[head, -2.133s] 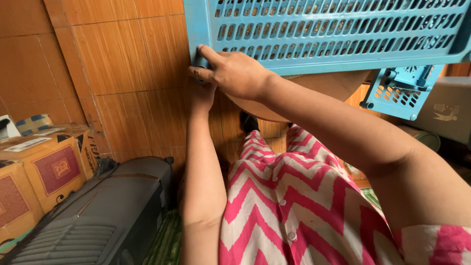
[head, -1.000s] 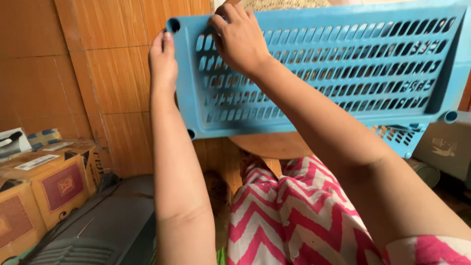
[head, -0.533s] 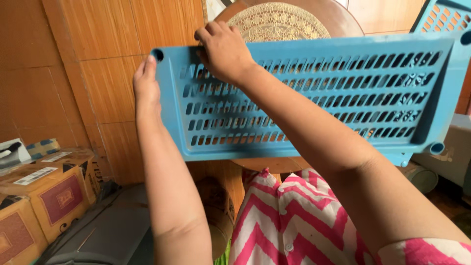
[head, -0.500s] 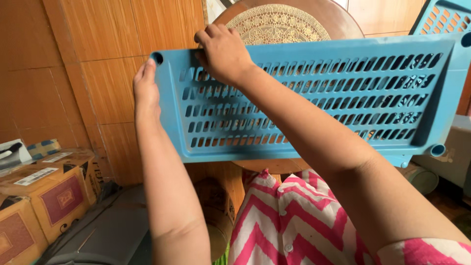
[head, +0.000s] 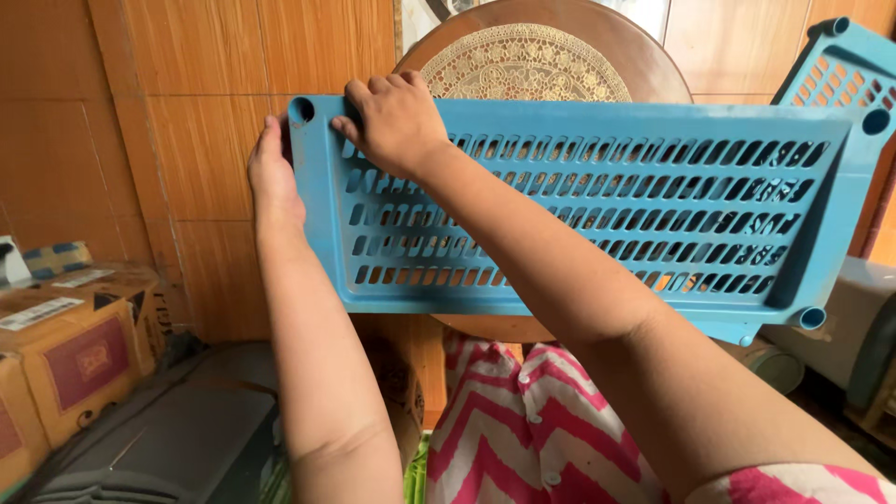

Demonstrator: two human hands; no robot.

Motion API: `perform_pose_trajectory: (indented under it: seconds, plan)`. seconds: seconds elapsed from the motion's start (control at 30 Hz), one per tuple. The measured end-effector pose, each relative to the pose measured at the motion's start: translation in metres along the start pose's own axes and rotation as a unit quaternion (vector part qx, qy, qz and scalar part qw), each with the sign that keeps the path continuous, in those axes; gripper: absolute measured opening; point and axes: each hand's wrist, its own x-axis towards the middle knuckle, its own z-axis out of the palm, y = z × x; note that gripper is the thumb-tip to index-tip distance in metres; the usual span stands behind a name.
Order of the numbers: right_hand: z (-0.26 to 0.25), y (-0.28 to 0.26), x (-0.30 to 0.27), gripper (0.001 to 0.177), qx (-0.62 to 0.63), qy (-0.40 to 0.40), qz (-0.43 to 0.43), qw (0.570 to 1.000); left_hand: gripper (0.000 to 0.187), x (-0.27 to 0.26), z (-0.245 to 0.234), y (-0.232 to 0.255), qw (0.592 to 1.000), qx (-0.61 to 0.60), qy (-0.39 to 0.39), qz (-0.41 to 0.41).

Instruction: The person assembles a blue plastic crate by inserting corner posts into side panels and stacking the assembled unit on a round wooden stool. The person handles the crate panels and posts by hand, aligning and pressing them together to form a complete crate.

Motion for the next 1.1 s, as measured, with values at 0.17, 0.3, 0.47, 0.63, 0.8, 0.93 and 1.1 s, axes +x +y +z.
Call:
perform_pose_trajectory:
  seconds: [0.17, 0.3, 0.47, 0.63, 0.8, 0.93, 1.1]
  plan:
    - [-0.013, -0.013, 0.011, 0.051, -0.001, -0.059, 0.068, 0.996, 0.041, 0.018, -0.017, -0.002, 0.997, -0.022, -0.053, -0.053]
    - [-0.014, -0.023, 0.034, 0.058, 0.031, -0.132, 0.148, 0.98, 0.04, 0.049, -0.032, -0.01, 0.987, 0.099, -0.122, -0.042]
    - [-0.007, -0.042, 0.054, 0.056, 0.034, -0.111, 0.173, 0.978, 0.038, 0.101, -0.035, -0.037, 0.97, 0.038, -0.225, -0.078]
    - [-0.012, -0.045, 0.044, 0.061, 0.005, -0.101, 0.148, 0.984, 0.037, 0.138, -0.04, -0.088, 0.95, 0.024, -0.276, -0.141]
    - [-0.002, -0.057, 0.047, 0.059, -0.016, -0.1, 0.178, 0.979, 0.046, 0.16, -0.037, -0.142, 0.939, 0.182, -0.277, 0.093]
    - [0.011, -0.066, 0.052, 0.053, 0.0, -0.071, 0.221, 0.973, 0.055, 0.156, -0.038, -0.151, 0.933, -0.012, -0.358, -0.028]
    - [0.016, -0.068, 0.048, 0.043, -0.031, -0.022, 0.203, 0.978, 0.047, 0.151, -0.034, -0.158, 0.925, 0.043, -0.371, 0.064]
